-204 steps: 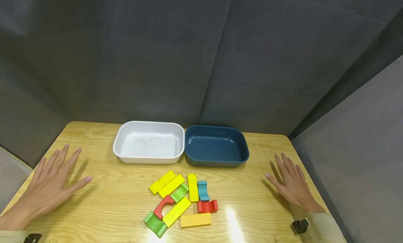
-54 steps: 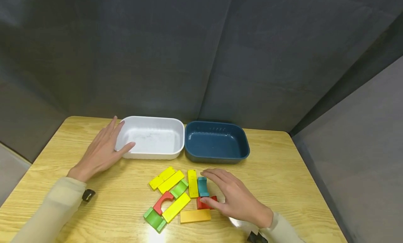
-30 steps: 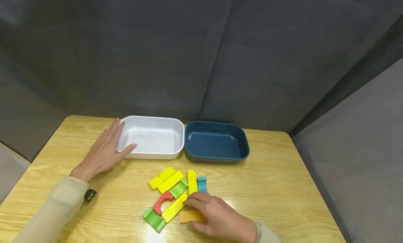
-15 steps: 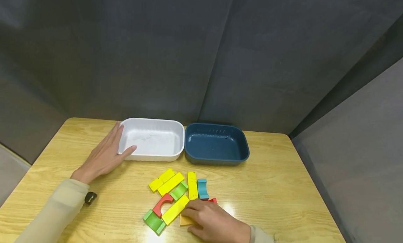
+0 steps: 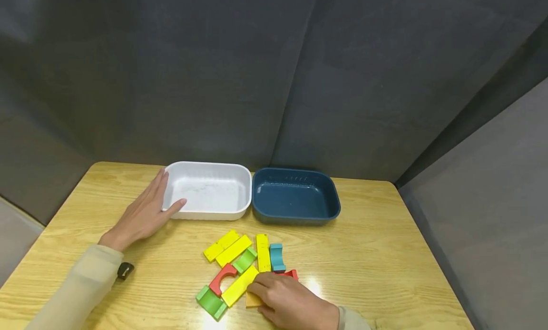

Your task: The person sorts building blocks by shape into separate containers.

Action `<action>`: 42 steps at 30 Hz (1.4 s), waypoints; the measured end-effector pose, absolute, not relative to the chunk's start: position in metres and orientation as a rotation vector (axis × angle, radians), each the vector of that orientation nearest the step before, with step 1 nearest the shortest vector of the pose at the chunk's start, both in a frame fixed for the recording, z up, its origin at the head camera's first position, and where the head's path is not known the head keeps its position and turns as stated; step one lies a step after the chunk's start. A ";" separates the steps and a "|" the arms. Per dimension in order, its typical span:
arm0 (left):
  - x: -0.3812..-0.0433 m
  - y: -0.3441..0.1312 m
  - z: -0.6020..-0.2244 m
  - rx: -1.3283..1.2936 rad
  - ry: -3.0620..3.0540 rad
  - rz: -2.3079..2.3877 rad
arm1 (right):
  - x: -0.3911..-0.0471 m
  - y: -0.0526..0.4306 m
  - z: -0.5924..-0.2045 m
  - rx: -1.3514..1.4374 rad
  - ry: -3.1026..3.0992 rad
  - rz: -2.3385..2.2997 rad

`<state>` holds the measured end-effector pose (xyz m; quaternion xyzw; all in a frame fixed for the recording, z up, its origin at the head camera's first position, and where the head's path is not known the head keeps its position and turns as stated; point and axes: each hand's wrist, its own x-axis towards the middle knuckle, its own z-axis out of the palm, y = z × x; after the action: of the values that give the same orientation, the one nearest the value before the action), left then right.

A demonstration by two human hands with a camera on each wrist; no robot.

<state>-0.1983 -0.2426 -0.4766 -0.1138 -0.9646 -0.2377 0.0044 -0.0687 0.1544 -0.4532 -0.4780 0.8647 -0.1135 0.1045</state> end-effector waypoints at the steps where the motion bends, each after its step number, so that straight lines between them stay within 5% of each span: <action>1: -0.198 -0.243 -0.477 -0.354 -3.024 -0.747 | -0.069 0.154 -0.453 -1.413 2.551 -0.333; 42: -0.199 -0.244 -0.475 -0.342 -3.071 -0.734 | -0.069 0.150 -0.441 -1.298 2.482 -0.385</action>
<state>-0.1986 -0.2435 -0.4746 -0.1077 -0.9668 -0.2312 -0.0171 -0.0691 0.1499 -0.4413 -0.4535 0.8670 -0.1344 0.1565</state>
